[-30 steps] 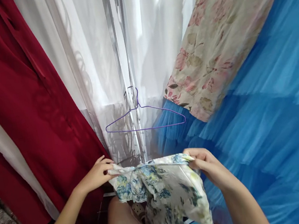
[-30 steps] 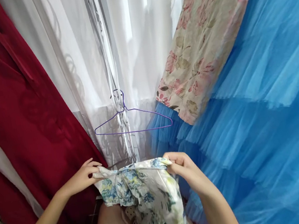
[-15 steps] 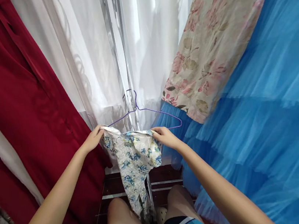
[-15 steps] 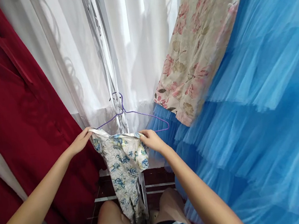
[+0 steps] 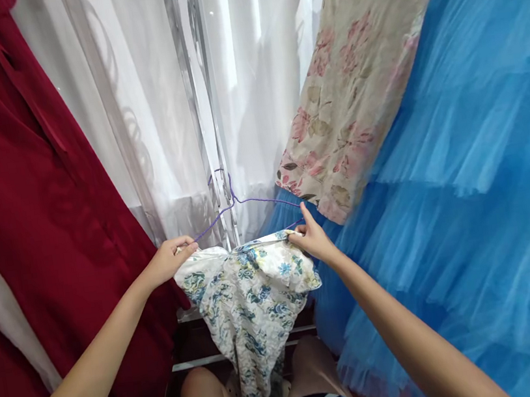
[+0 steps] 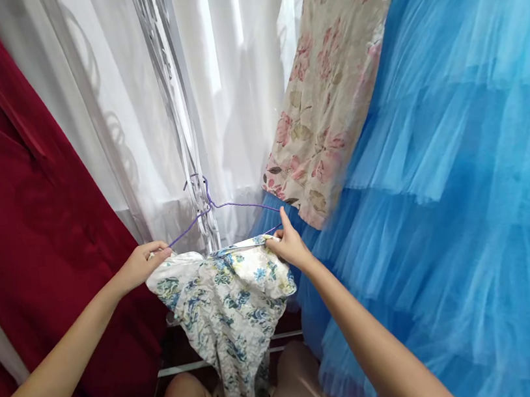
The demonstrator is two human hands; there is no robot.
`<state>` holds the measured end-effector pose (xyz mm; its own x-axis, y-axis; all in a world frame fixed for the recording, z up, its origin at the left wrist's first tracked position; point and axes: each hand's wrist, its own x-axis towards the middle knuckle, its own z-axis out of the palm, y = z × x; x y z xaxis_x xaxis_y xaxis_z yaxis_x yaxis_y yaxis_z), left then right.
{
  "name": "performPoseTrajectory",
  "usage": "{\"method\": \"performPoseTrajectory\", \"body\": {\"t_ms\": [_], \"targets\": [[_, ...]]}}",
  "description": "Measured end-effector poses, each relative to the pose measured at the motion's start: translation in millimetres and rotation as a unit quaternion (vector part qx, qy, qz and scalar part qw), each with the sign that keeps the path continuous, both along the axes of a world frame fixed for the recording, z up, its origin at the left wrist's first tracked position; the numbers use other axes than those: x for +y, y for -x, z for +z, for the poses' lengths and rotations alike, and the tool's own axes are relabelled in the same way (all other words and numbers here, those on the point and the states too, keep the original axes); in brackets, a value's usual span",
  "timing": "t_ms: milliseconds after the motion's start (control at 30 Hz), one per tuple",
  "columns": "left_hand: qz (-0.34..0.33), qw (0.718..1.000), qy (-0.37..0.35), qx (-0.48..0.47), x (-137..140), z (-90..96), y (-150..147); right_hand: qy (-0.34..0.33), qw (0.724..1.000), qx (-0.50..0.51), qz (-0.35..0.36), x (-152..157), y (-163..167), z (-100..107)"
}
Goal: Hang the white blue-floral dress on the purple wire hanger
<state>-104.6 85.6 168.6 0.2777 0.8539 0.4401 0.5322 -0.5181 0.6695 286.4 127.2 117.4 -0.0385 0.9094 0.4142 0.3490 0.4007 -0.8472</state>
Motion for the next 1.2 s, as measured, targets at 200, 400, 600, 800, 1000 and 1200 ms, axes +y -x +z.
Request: {"method": "performPoseTrajectory", "body": {"t_ms": [200, 400, 600, 800, 1000, 1200], "targets": [[0.011, 0.999, 0.008, -0.044, 2.5, -2.5, 1.0, 0.029, 0.999, -0.030, 0.003, 13.0, -9.2, 10.6], [0.009, 0.999, 0.012, -0.048, 3.5, -3.4, -0.8, 0.032, 0.998, 0.006, -0.045, 19.4, -9.3, 0.4], [0.008, 0.999, 0.029, -0.042, 5.3, 0.6, 7.4, 0.052, 0.998, 0.026, -0.018, 26.1, -3.4, 9.4], [0.053, 0.974, 0.019, -0.221, 9.5, -7.9, 24.9, 0.083, 0.995, -0.026, 0.049, 5.5, -21.0, 21.8], [0.087, 0.954, 0.012, -0.287, 10.3, -21.6, 33.2, 0.138, 0.967, -0.068, 0.204, -41.7, -47.6, 61.4], [0.109, 0.954, -0.014, -0.277, 15.8, -30.9, 18.2, 0.184, 0.950, 0.050, 0.247, -63.1, -37.4, 73.6]]}}
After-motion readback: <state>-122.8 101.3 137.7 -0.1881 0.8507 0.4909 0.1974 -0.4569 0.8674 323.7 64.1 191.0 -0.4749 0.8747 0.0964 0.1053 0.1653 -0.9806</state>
